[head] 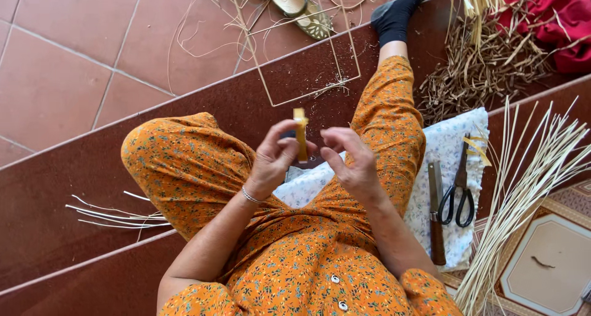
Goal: The person sits on the floor and uses a knife to scrape and split dried plant stalks into thin strips. They gather the processed strips into a bundle, then use scissors to cut a piece of tape and wrap it around the bundle to secure it.
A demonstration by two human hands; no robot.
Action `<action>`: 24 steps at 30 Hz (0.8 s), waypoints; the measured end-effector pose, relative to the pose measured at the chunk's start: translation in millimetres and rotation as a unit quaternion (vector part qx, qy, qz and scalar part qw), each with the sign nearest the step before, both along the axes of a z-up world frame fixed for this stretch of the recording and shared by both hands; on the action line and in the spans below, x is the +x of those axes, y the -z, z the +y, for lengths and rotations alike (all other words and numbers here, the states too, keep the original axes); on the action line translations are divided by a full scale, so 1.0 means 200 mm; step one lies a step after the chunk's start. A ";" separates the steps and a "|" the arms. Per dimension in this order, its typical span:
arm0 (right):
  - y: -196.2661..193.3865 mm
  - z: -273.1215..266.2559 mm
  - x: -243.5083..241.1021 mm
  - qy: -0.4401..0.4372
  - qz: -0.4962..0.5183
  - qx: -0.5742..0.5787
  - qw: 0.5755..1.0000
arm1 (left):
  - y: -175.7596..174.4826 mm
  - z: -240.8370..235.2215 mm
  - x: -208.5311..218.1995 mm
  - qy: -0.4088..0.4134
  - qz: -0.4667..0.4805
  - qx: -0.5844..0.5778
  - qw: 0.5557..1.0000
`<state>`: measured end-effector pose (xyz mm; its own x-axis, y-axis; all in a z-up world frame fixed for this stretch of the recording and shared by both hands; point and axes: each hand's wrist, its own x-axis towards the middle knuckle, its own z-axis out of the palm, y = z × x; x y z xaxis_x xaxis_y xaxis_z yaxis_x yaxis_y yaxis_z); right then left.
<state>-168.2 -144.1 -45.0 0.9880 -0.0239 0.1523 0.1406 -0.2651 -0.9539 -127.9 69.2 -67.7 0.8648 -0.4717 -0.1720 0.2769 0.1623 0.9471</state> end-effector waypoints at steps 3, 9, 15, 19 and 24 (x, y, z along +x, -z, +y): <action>0.01 0.08 0.08 -0.020 0.070 0.062 0.995 | 0.02 -0.01 -0.07 0.005 -0.002 0.019 1.000; 0.26 0.15 0.12 -0.063 0.231 0.271 0.932 | -0.03 0.10 -0.06 -0.121 0.018 -0.048 0.991; 0.52 0.33 0.38 -0.030 0.012 -0.206 0.978 | -0.12 0.35 0.00 -0.294 -0.041 -0.038 0.954; 0.65 0.53 0.64 -0.031 -0.088 -0.375 0.922 | -0.12 0.43 0.00 -0.317 -0.032 -0.016 0.948; 0.73 0.56 0.77 -0.050 0.088 -0.315 0.944 | -0.07 0.48 0.01 -0.313 0.017 -0.047 0.948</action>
